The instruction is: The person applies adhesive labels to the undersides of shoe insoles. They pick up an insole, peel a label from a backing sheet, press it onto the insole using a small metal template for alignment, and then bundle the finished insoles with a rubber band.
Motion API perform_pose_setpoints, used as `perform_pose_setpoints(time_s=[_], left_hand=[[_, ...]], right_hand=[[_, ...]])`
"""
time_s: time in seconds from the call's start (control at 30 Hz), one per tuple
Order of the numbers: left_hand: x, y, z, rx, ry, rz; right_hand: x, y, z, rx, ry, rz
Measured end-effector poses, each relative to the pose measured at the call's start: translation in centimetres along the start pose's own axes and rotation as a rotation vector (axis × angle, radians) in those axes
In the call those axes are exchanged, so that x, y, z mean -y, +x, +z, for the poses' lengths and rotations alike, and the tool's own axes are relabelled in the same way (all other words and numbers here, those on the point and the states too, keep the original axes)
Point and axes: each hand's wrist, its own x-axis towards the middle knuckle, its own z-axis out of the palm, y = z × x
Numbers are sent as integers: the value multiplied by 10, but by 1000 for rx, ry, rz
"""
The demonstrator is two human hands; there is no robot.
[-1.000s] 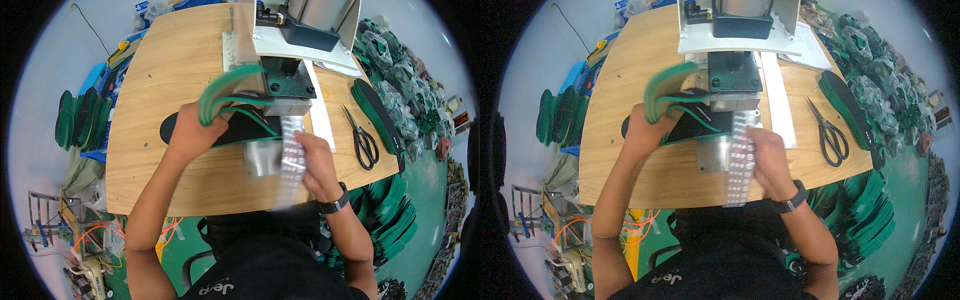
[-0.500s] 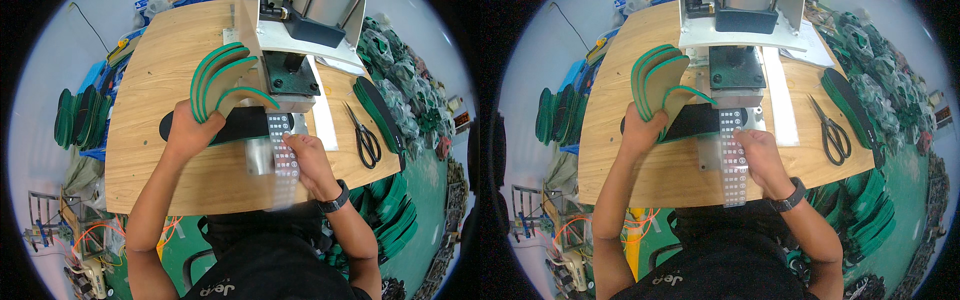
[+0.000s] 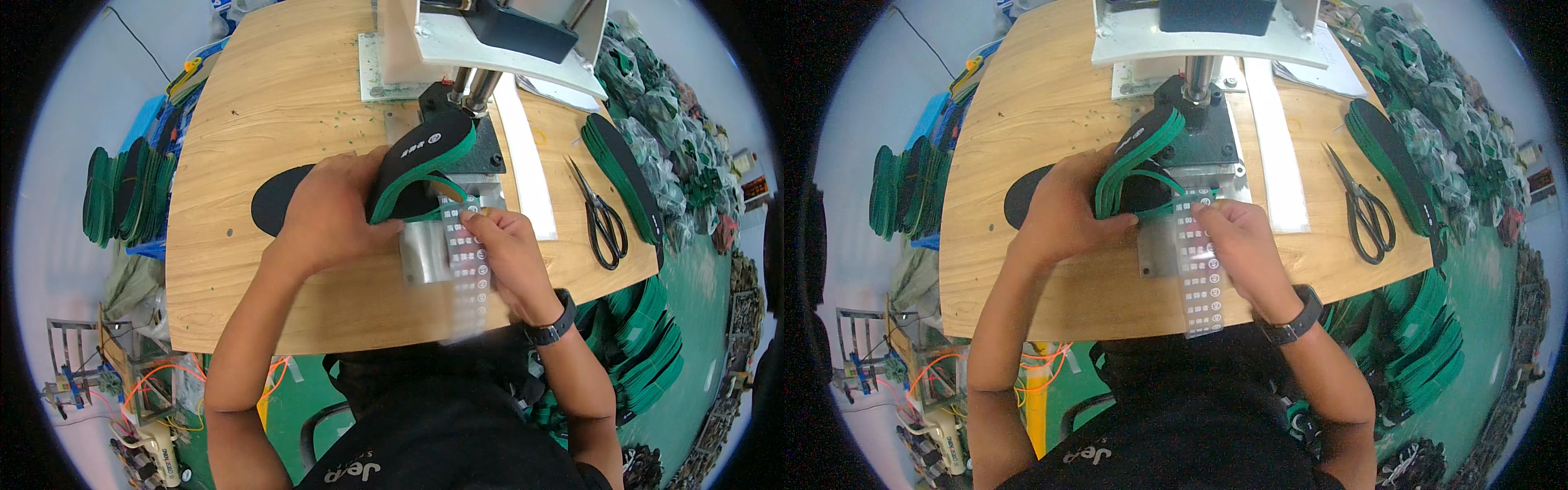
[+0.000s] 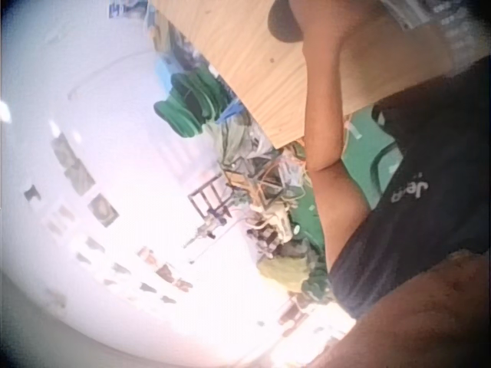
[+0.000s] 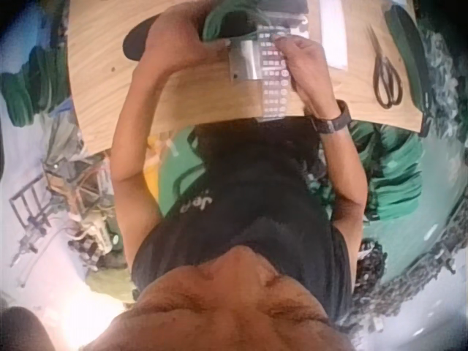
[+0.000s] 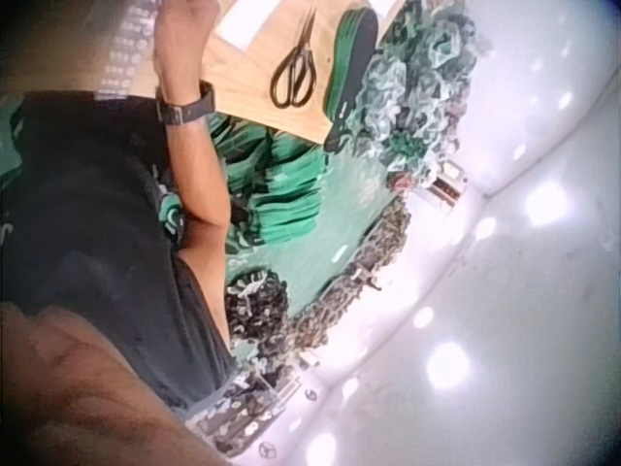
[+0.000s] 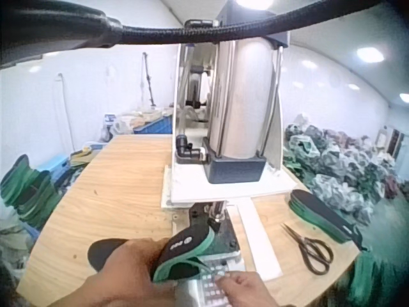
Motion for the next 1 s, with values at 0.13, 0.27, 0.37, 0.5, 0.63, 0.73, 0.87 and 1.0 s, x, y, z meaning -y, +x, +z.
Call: perform_pose_setpoints(time_s=[0.13,0.27,0.37,0.5,0.63,0.73,0.87,1.0], left_hand=[[3,-6,1,-70,-87,-1],[5,-7,-6,-111,-310,-132],[10,-7,-9,-215,-459,-100],[16,-11,-13,-270,-574,-205],[18,-13,-12,-271,-575,-215],[20,-12,-10,-266,-550,-213],[15,-12,-13,-245,-532,-257],[25,-12,-9,-292,-622,-154]], right_hand=[[2,-10,-11,-34,36,-14],[17,-17,-23,-144,255,8],[17,-10,-20,-104,278,55],[16,-11,-6,-41,285,117],[6,-24,-31,-221,344,31],[16,-31,-38,-324,477,9],[19,-15,-15,-234,442,37],[17,-7,6,-41,283,149]])
